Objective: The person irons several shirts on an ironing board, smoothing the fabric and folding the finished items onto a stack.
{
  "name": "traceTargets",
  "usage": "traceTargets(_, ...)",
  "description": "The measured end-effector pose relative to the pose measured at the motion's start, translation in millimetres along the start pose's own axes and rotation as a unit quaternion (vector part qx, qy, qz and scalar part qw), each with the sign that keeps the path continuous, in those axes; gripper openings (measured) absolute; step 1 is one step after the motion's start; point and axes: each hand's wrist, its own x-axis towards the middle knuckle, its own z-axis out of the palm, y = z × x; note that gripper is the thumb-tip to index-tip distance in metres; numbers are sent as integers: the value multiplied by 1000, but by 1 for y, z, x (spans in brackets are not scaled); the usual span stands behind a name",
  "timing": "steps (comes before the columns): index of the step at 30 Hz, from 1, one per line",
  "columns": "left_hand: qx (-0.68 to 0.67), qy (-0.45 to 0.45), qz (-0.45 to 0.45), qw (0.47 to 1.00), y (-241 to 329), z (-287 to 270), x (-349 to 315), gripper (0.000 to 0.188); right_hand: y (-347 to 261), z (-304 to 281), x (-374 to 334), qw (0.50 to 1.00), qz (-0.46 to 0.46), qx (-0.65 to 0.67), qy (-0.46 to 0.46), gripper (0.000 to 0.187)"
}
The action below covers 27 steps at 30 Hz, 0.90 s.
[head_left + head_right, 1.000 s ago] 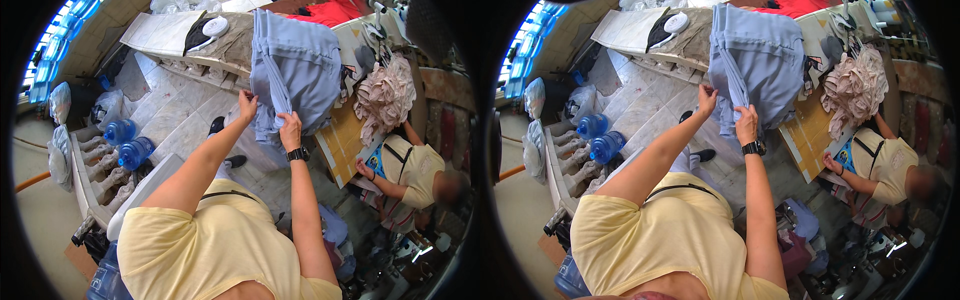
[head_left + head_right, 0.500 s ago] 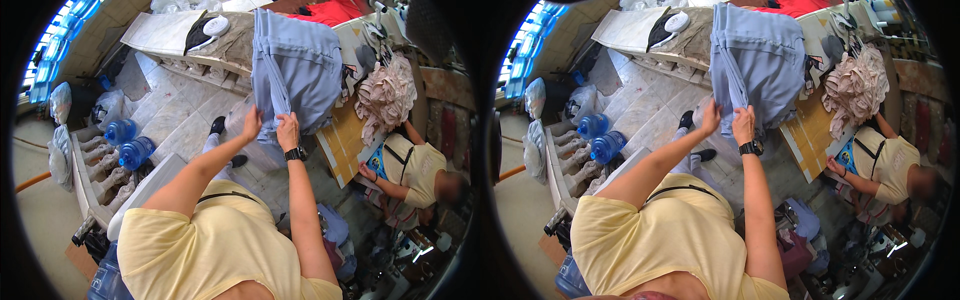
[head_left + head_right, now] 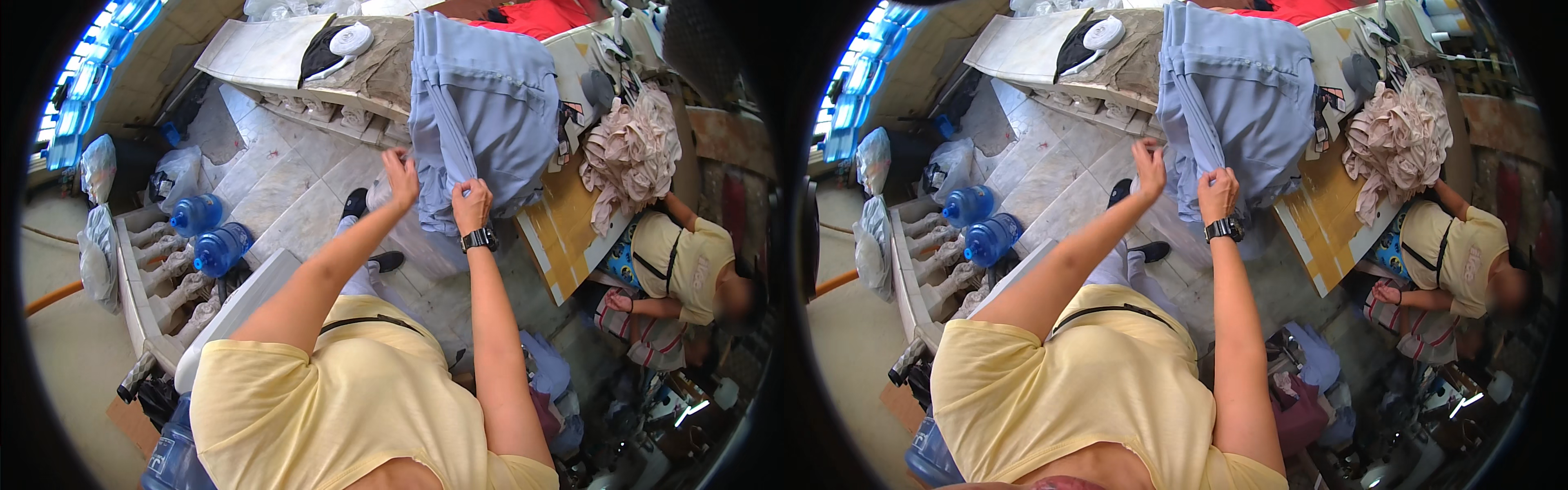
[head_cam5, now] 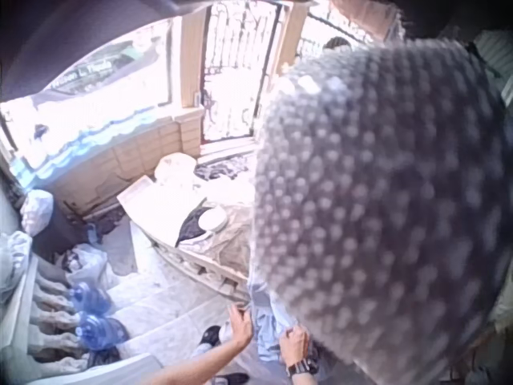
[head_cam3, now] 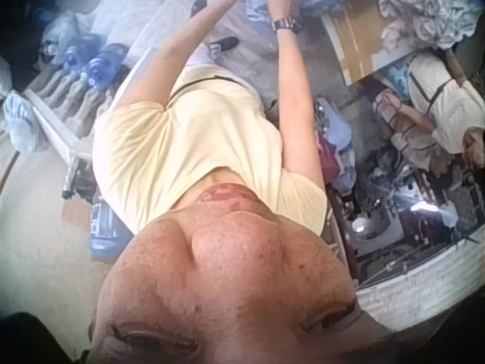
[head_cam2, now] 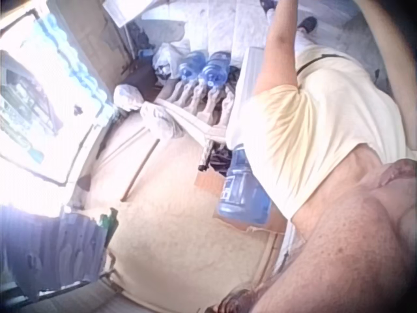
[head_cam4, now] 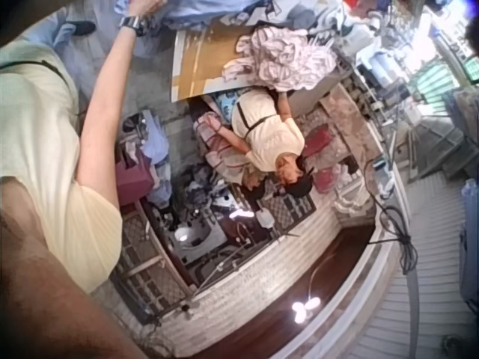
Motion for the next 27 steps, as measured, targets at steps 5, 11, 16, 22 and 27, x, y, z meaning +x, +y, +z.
traceTargets(5,-9,-118,37,992,-11,10,31,38,2,-2,-2,999,-9,13,-33,11)
traceTargets(11,21,-147,76,986,-23,16,40,31,-6,-13,-12,998,-38,26,-42,11)
traceTargets(16,53,-228,63,970,-30,5,16,22,-4,-15,-20,997,-69,42,-21,11)
traceTargets(22,8,-246,52,968,-35,-18,-27,24,0,-8,-26,992,-125,-9,7,13)
traceTargets(27,-8,-216,1,976,-7,-32,-71,16,-11,-1,-30,997,-71,19,-26,12)
